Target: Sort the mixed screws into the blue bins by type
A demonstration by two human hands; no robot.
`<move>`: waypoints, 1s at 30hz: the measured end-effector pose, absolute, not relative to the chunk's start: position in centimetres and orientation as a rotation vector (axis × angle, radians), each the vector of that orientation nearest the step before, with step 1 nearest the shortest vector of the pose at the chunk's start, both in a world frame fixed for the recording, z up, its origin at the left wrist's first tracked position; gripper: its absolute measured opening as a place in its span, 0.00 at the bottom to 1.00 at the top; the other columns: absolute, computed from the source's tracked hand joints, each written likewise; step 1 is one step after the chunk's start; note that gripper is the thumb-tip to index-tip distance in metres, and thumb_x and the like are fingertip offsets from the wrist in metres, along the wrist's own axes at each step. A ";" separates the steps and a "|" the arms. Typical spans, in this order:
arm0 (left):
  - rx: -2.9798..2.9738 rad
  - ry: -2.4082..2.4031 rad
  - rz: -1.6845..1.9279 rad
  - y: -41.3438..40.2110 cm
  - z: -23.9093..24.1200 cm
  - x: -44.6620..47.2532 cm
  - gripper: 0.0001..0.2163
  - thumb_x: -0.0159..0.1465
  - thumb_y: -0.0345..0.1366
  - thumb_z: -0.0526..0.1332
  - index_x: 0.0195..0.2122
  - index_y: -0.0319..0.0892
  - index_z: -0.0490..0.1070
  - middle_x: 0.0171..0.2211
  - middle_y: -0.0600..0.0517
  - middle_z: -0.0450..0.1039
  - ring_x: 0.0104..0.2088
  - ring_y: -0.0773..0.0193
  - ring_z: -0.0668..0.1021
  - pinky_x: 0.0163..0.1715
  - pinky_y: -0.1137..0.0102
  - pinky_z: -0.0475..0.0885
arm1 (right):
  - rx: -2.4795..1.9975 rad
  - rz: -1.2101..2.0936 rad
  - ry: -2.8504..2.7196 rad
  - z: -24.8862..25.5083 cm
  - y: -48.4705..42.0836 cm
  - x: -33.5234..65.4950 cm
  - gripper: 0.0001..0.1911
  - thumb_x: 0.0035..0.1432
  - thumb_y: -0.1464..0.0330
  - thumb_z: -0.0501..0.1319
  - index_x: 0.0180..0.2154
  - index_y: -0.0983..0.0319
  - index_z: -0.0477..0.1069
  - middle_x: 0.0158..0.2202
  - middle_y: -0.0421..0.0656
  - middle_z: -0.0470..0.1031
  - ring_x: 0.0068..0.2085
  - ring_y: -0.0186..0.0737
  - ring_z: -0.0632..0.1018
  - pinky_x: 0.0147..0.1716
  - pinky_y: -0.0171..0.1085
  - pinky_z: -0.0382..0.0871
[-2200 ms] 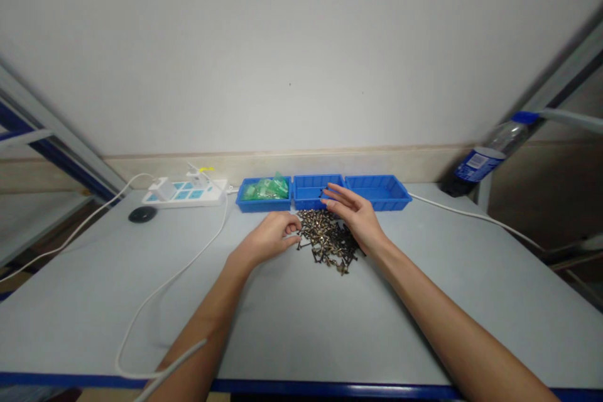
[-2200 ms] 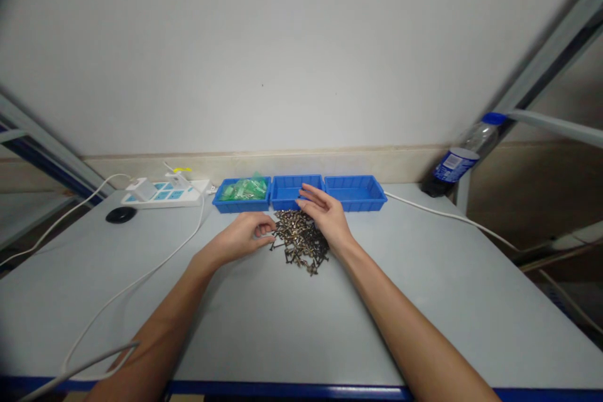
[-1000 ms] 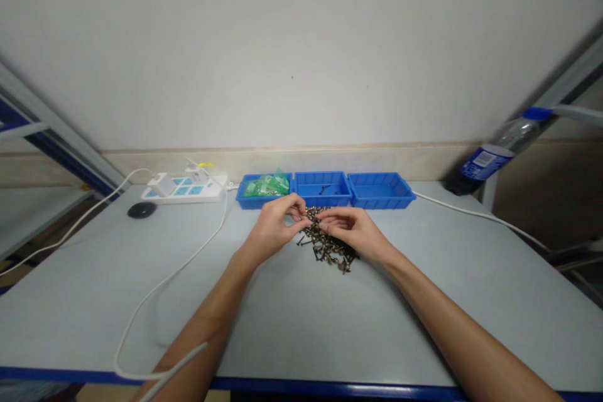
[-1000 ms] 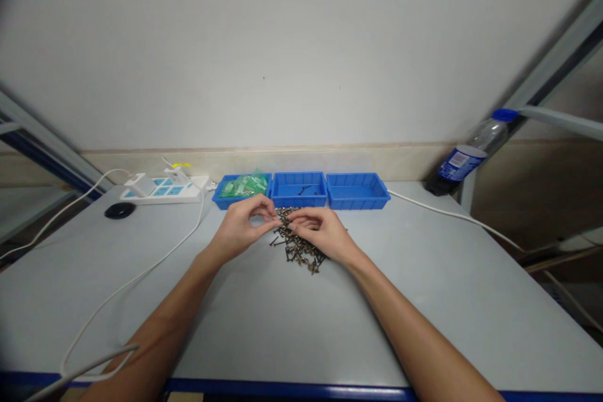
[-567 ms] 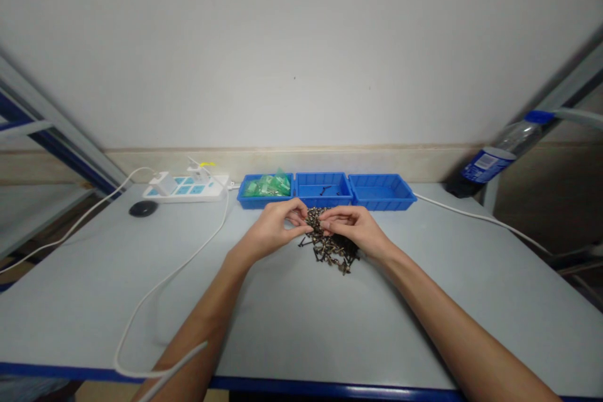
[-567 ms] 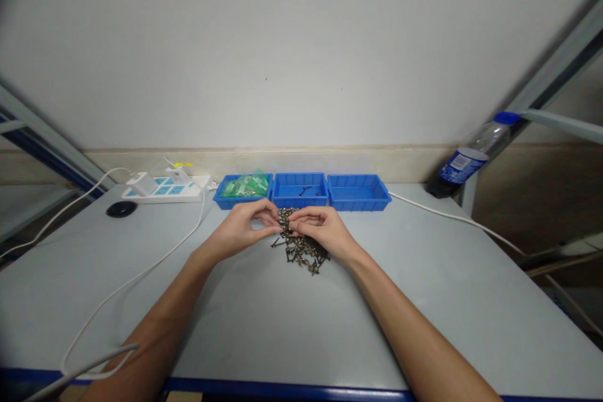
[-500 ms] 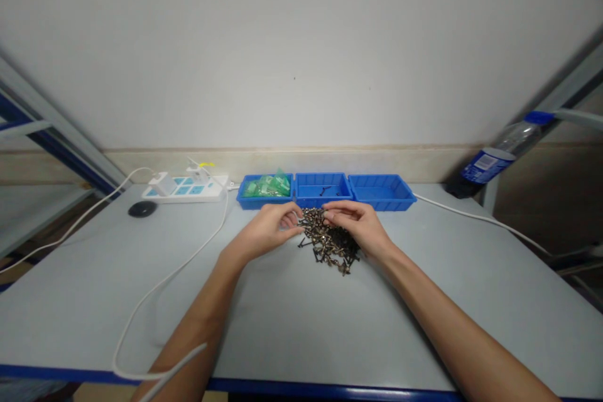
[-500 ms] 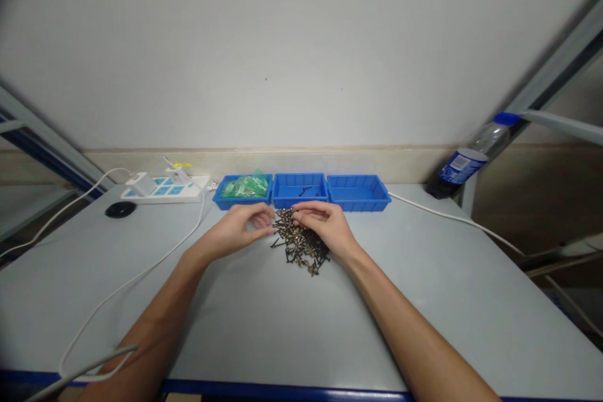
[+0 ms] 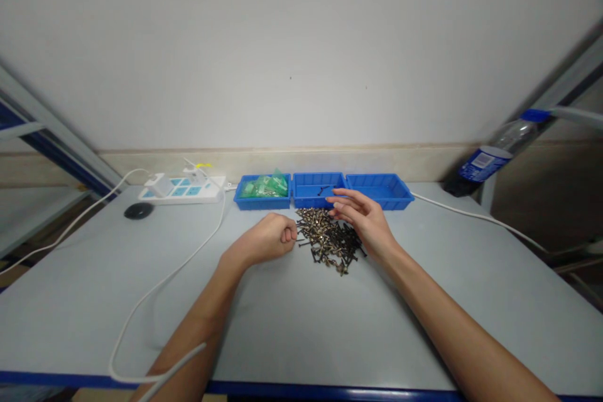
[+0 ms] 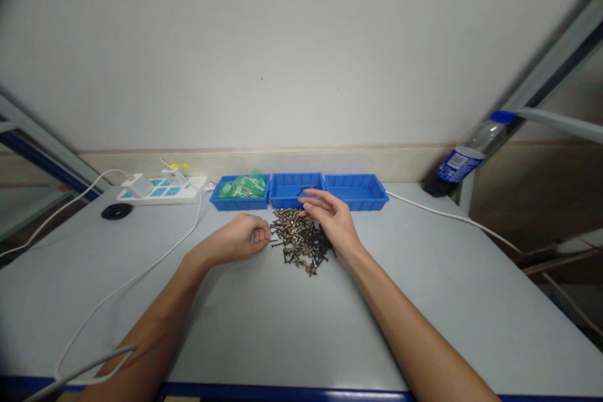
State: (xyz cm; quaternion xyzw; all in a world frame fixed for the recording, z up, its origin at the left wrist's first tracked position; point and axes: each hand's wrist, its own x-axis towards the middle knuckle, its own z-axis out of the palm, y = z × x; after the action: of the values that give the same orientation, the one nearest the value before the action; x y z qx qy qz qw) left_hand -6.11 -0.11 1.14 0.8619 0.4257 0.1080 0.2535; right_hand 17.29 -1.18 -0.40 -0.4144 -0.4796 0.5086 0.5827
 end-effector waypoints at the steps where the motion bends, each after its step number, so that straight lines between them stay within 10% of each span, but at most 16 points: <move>1: 2.349 1.172 0.293 -0.1 1.2 -6.2 0.06 0.54 0.26 0.57 0.28 0.39 0.74 0.23 0.53 0.72 0.24 0.67 0.72 0.27 0.73 0.65 | -0.970 1.188 -1.127 -0.4 -1.2 17.3 0.19 0.52 0.63 0.70 0.46 0.58 0.76 0.44 0.47 0.82 0.35 0.40 0.81 0.40 0.41 0.74; 25: 2.253 0.996 0.651 -0.5 2.0 -4.9 0.06 0.67 0.35 0.59 0.38 0.40 0.74 0.33 0.51 0.75 0.33 0.64 0.75 0.35 0.70 0.69 | -1.025 1.417 -1.392 -0.3 -2.2 16.0 0.15 0.46 0.61 0.73 0.35 0.63 0.80 0.28 0.45 0.82 0.32 0.42 0.82 0.39 0.42 0.77; 30: 2.366 1.123 0.629 0.2 0.8 -5.2 0.04 0.64 0.35 0.62 0.36 0.40 0.73 0.33 0.50 0.75 0.34 0.61 0.75 0.36 0.68 0.68 | -1.045 1.247 -1.179 -0.2 -1.1 16.0 0.20 0.46 0.61 0.73 0.42 0.60 0.80 0.42 0.49 0.83 0.44 0.48 0.82 0.53 0.49 0.72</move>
State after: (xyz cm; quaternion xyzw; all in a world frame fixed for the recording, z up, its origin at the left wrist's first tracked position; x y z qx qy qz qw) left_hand -5.17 0.24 0.77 0.8565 0.4064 0.2277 0.2224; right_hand 15.96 -1.11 -0.19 -0.4388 -0.4954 0.5238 0.5363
